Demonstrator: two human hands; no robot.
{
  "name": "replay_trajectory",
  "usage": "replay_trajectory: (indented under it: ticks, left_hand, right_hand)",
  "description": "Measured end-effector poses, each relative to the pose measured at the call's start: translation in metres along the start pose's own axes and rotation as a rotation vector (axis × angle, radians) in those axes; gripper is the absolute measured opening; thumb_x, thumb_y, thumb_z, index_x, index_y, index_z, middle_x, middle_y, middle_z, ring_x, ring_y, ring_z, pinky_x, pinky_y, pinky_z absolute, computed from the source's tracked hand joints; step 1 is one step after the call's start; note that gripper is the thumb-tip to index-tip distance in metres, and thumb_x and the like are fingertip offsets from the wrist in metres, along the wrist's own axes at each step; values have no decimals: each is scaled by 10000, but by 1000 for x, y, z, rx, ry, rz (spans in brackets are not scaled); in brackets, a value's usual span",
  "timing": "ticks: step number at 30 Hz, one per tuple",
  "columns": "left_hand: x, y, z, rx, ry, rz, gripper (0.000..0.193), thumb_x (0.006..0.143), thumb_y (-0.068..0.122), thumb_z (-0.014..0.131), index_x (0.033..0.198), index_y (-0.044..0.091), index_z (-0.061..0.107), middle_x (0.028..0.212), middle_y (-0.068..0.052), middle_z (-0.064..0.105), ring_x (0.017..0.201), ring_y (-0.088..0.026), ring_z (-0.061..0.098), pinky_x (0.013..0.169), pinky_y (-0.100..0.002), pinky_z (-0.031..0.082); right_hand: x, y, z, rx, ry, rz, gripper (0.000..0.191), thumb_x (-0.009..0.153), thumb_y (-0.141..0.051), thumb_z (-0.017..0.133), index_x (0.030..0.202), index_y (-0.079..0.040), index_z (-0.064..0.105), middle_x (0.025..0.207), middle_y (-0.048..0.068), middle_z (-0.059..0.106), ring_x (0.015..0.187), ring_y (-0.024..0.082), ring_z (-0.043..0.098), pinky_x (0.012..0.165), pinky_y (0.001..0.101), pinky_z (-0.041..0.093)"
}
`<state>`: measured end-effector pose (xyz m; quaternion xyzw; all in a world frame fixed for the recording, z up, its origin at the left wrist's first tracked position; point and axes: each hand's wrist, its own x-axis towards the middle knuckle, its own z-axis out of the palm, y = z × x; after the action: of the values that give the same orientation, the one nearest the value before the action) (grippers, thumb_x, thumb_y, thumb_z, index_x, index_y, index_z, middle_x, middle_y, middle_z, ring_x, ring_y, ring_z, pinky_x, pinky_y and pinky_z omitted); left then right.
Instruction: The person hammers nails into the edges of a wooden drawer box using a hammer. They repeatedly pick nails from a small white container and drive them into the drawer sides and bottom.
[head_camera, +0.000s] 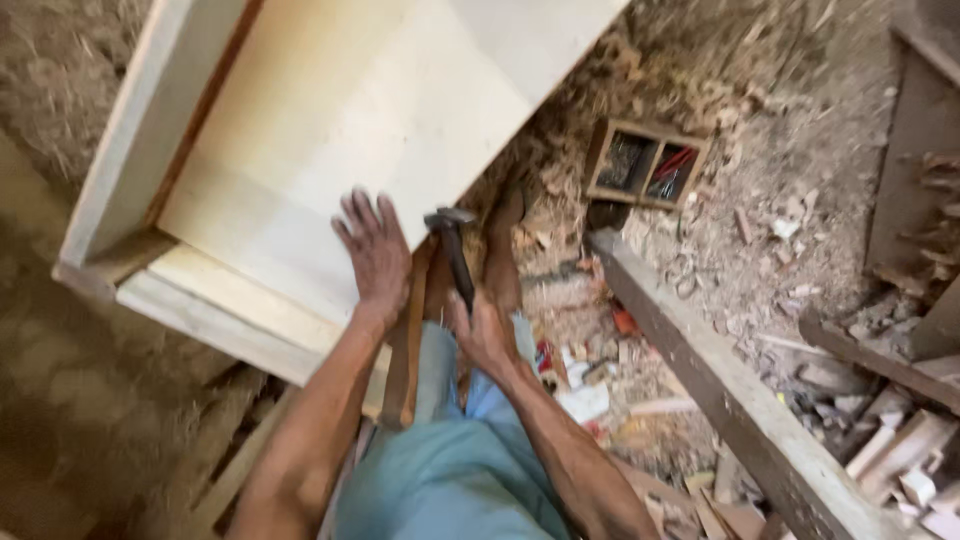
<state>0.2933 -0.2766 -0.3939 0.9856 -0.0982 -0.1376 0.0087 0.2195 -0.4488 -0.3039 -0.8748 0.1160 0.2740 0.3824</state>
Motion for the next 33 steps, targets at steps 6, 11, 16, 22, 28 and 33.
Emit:
replay_trajectory:
  ticks: [6,11,16,22,28,33]
  left_hand:
    - [2,4,-1,149,-149,-2,677,982,10,513,1596,-123,259,1620,-446,105,1506,-603,70,1209,-714,99]
    - [4,6,-7,-6,-73,-20,637,1016,34,520,1578,-143,279,1616,-448,118,1511,-607,98,1216,-728,124]
    - [10,5,-8,64,32,-13,629,1037,41,546,1584,-127,286,1639,-426,101,1533,-593,90,1240,-705,163]
    - [6,2,-11,-23,-33,-15,650,1029,31,540,1595,-156,281,1643,-440,110,1537,-590,91,1256,-694,129]
    - [7,2,-11,-25,-106,-23,691,982,14,542,1588,-134,245,1636,-430,85,1528,-593,64,1256,-670,88]
    - [7,0,-13,-205,-161,-51,751,923,56,577,1555,-162,234,1605,-448,93,1508,-600,66,1238,-694,91]
  right_hand:
    - [-7,14,4,408,107,216,364,1049,-302,562,1312,-53,531,675,148,662,560,253,689,471,405,521]
    - [0,27,15,119,-54,140,349,1060,-324,580,1270,-46,569,722,173,632,609,315,641,493,433,482]
    - [3,28,11,47,71,31,396,1006,-320,570,1269,-24,575,728,194,680,600,334,703,519,440,567]
    - [11,7,0,289,124,55,364,1003,-279,590,1261,-23,567,773,223,663,612,380,652,518,469,529]
    - [12,6,-12,65,169,24,308,986,-324,612,1135,-55,622,655,178,671,517,346,675,468,444,516]
    - [12,-4,-10,-23,21,154,303,1040,-343,632,1066,-42,635,681,166,705,537,343,683,504,428,532]
